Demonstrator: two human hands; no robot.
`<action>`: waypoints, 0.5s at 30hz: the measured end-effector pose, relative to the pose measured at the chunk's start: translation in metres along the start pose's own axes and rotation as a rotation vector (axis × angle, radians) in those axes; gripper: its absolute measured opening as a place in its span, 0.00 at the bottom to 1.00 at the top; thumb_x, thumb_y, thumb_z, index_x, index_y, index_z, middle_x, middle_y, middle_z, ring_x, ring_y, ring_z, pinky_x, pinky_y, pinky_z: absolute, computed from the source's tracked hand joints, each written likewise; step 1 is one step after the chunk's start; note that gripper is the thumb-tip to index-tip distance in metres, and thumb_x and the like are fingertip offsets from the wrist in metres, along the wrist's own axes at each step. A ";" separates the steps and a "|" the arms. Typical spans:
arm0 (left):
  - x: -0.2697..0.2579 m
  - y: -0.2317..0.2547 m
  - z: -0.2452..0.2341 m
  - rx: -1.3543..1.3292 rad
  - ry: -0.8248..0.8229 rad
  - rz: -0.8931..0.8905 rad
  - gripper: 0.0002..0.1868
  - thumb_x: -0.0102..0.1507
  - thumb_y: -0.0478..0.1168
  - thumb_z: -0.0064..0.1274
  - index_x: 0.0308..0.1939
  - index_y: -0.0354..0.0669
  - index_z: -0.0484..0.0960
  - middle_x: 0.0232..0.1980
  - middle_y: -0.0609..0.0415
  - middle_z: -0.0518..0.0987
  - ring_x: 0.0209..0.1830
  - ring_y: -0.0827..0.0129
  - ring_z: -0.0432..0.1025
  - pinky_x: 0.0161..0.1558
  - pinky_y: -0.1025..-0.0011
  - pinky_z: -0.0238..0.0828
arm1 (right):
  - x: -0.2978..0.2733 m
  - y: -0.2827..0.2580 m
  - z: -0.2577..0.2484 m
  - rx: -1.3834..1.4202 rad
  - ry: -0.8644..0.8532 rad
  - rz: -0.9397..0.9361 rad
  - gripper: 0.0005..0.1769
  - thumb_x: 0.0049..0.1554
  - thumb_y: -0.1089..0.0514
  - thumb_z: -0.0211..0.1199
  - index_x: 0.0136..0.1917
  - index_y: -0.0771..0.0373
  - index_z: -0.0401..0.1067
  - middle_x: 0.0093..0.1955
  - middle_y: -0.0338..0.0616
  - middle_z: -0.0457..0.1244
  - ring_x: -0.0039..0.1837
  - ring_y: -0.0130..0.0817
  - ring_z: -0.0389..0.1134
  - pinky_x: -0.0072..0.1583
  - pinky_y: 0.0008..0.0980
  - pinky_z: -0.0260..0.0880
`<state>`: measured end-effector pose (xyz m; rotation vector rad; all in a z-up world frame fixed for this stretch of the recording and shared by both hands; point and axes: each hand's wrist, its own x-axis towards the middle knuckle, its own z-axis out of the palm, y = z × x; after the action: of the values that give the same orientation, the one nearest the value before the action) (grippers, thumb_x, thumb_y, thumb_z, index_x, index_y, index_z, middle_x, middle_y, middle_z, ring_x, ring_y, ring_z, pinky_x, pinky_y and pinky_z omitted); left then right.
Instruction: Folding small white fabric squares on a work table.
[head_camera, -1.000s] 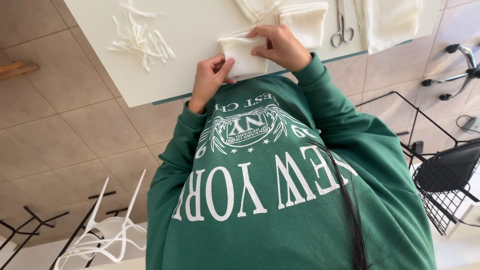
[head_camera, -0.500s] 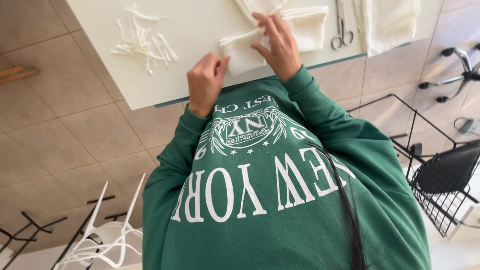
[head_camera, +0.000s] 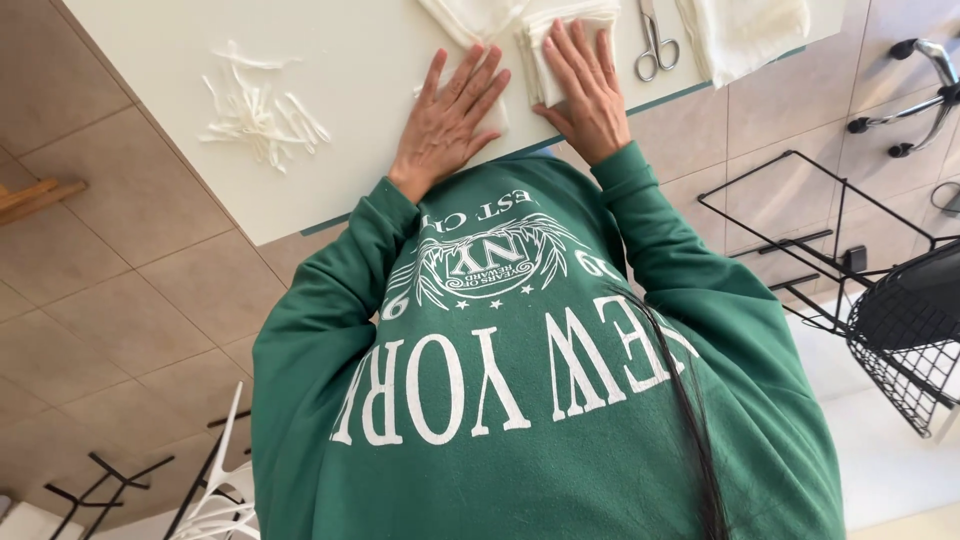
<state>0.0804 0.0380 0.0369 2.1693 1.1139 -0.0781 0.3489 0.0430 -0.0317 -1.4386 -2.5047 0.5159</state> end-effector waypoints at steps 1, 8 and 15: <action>0.001 -0.002 0.003 0.004 -0.002 0.003 0.37 0.77 0.59 0.30 0.85 0.47 0.44 0.85 0.52 0.38 0.84 0.60 0.30 0.77 0.47 0.17 | 0.001 -0.001 -0.003 0.001 0.004 0.004 0.48 0.63 0.45 0.83 0.82 0.57 0.55 0.84 0.45 0.48 0.84 0.40 0.40 0.82 0.46 0.27; -0.003 -0.019 0.040 0.190 0.466 -0.040 0.33 0.73 0.56 0.44 0.76 0.44 0.57 0.76 0.50 0.59 0.78 0.59 0.52 0.77 0.54 0.38 | -0.015 0.013 -0.001 0.548 0.217 0.144 0.30 0.71 0.46 0.35 0.73 0.68 0.64 0.74 0.56 0.57 0.74 0.45 0.53 0.74 0.44 0.46; -0.011 -0.005 0.018 0.136 0.618 -0.219 0.32 0.60 0.49 0.70 0.60 0.38 0.72 0.55 0.50 0.70 0.52 0.60 0.62 0.57 0.61 0.56 | -0.013 0.019 0.004 1.055 0.610 0.190 0.29 0.70 0.41 0.42 0.77 0.51 0.65 0.84 0.40 0.48 0.87 0.44 0.43 0.87 0.48 0.39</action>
<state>0.0743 0.0215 0.0244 2.2428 1.7292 0.4617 0.3692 0.0397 -0.0433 -1.1163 -1.2601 1.0228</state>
